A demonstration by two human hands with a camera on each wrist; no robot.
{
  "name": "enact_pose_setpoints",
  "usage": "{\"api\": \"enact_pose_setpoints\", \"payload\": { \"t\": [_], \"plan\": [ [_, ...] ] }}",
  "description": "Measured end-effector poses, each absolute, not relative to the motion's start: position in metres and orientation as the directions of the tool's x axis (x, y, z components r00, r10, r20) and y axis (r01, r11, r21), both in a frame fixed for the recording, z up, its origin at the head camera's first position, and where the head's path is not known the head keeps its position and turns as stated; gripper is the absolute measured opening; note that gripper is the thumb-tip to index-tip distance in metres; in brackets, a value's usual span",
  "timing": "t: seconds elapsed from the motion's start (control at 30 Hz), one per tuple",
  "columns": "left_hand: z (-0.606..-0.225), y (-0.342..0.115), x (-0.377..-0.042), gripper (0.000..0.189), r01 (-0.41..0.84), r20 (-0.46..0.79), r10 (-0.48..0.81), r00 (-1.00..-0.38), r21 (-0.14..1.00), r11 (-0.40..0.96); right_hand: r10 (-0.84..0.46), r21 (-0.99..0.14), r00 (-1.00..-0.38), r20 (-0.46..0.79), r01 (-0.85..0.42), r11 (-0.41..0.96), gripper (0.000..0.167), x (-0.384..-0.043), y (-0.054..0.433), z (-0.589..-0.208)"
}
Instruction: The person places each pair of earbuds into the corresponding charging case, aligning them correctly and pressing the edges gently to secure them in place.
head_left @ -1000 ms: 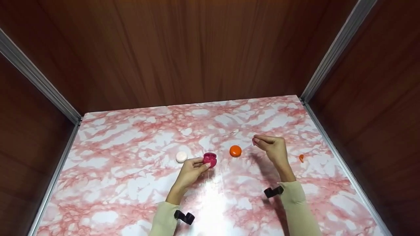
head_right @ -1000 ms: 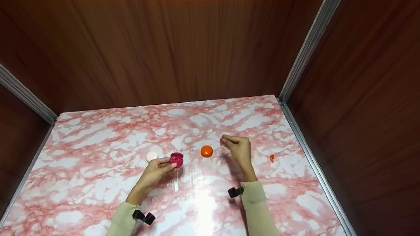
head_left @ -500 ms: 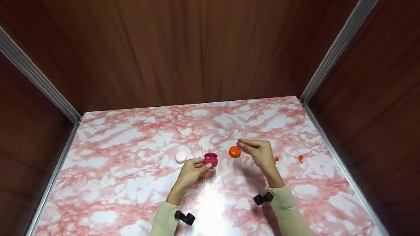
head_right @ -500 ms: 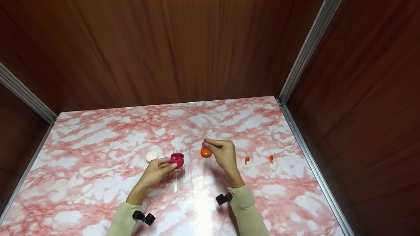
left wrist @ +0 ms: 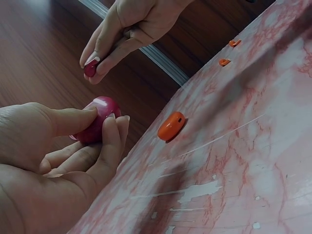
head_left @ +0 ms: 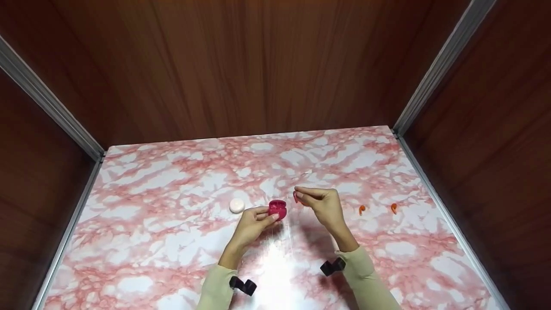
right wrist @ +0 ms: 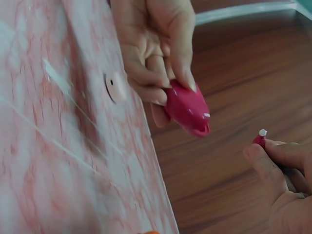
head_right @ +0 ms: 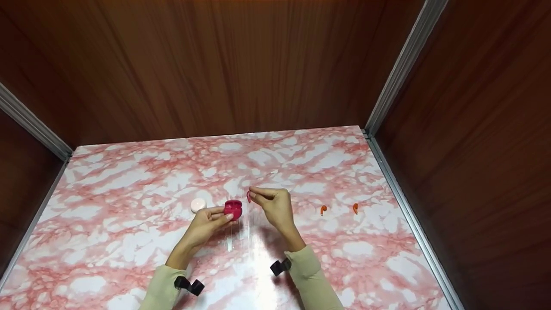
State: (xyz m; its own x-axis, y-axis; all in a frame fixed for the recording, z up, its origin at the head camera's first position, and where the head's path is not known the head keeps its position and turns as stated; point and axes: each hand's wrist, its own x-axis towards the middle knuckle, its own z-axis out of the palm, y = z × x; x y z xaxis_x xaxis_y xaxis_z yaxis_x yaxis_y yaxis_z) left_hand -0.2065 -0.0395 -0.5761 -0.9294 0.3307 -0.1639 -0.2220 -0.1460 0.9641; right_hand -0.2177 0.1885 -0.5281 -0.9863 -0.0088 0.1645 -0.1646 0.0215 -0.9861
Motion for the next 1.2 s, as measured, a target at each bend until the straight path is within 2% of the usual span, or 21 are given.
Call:
{"api": "enact_pose_setpoints", "payload": {
  "t": [0.43,0.67,0.9,1.07,1.2],
  "plan": [
    [-0.575,-0.038,-0.206,0.047,-0.164,-0.141,0.323,-0.936,0.985,-0.045,-0.031,-0.970,-0.971,0.236,-0.238,0.059,0.021,-0.214,0.171,-0.531],
    [-0.574,-0.037,-0.205,0.045,-0.154,-0.134,0.313,-0.940,0.987,-0.040,-0.006,-0.942,-0.954,0.301,-0.298,0.154,0.019,-0.211,0.162,-0.536],
    [-0.573,-0.036,-0.205,0.043,-0.139,-0.115,0.335,-0.935,0.989,-0.049,0.008,-0.860,-0.892,0.452,-0.433,0.268,0.019,-0.208,0.156,-0.544],
    [-0.571,-0.036,-0.204,0.043,-0.124,-0.099,0.345,-0.934,0.991,-0.052,-0.002,-0.814,-0.847,0.531,-0.512,0.274,0.020,-0.206,0.152,-0.548],
    [-0.573,-0.035,-0.204,0.044,-0.114,-0.089,0.353,-0.931,0.992,-0.052,-0.015,-0.803,-0.834,0.551,-0.536,0.262,0.021,-0.205,0.150,-0.553]
  ]
}}
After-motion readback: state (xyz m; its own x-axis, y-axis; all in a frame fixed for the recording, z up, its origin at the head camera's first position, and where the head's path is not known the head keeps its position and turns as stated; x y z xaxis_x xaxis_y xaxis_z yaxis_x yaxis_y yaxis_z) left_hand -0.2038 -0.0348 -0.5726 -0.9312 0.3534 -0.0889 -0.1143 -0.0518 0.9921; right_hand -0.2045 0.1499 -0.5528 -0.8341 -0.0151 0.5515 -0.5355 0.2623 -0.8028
